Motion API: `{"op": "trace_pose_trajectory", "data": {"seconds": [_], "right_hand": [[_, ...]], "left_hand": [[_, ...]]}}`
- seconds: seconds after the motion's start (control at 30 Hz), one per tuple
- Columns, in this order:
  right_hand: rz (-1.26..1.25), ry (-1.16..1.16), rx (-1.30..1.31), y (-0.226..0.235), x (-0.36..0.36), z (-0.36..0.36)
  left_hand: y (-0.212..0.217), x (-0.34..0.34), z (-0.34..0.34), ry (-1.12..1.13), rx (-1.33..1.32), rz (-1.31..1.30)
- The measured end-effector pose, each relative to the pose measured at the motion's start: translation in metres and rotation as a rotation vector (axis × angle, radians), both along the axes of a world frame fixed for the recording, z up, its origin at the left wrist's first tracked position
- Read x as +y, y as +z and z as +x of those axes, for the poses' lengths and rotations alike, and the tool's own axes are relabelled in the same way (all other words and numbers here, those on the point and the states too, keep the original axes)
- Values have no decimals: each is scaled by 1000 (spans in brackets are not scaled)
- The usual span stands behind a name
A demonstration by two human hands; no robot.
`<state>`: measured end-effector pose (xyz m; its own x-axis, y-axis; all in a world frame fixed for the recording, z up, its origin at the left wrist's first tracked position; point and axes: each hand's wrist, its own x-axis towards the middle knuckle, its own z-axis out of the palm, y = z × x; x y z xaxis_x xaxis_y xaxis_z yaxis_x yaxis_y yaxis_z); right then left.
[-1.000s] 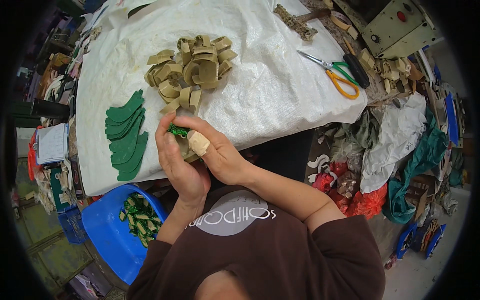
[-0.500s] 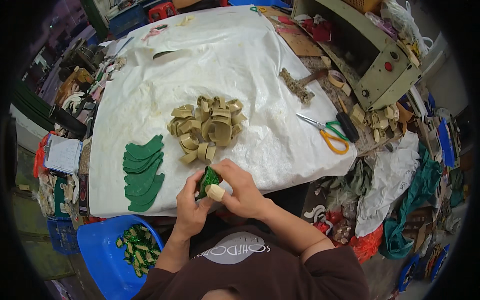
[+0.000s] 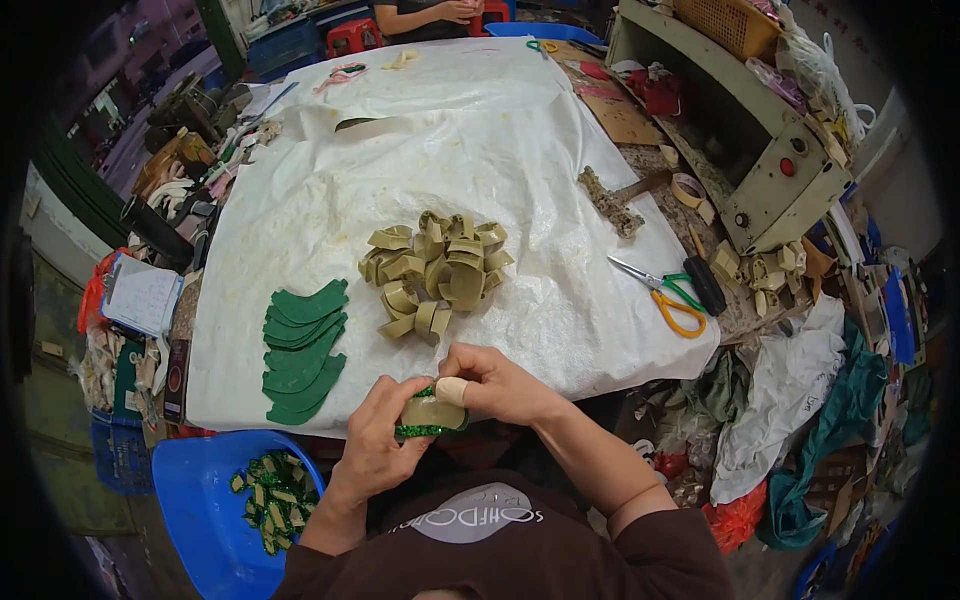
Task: The person sits at a workbench and repeatedly picks up beige plastic components and green foam pieces. They wrap the foam around the plastic parts by hand and place the finished assemblies into a blue bin.
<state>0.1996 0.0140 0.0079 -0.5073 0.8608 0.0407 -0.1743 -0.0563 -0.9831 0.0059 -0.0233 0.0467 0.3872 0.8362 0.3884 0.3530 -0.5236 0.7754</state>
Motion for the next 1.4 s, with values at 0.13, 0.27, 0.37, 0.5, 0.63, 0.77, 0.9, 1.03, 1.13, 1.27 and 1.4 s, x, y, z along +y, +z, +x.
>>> {"op": "trace_pose_trajectory", "data": {"seconds": [0.13,0.27,0.37,0.5,0.63,0.77,0.9,1.03,1.13,1.27,1.4], "right_hand": [[267,-169,-278,12,-10,-1],[-30,-161,-135,10,-6,-6],[-265,14,291,5,-7,0],[-237,-76,186,6,-12,-5],[96,-301,-65,1,-14,-19],[-76,-344,68,-7,-15,-25],[-398,-200,441,10,-23,-35],[153,-354,-154,-2,-25,-35],[90,-413,-204,-8,-29,-41],[4,-195,51,-11,-33,-45],[320,-228,-214,-6,-29,-63]], "left_hand": [[-5,1,4,39,25,33],[-6,3,10,131,-6,53],[-10,3,14,201,-88,59],[-17,1,24,289,-53,175],[-24,-5,34,413,13,212],[-32,3,37,460,-7,273],[-34,2,33,511,-36,271],[-35,0,32,553,11,350],[-39,0,25,541,51,321],[-38,-3,10,572,-44,348],[-44,-9,-4,578,-149,316]]}}
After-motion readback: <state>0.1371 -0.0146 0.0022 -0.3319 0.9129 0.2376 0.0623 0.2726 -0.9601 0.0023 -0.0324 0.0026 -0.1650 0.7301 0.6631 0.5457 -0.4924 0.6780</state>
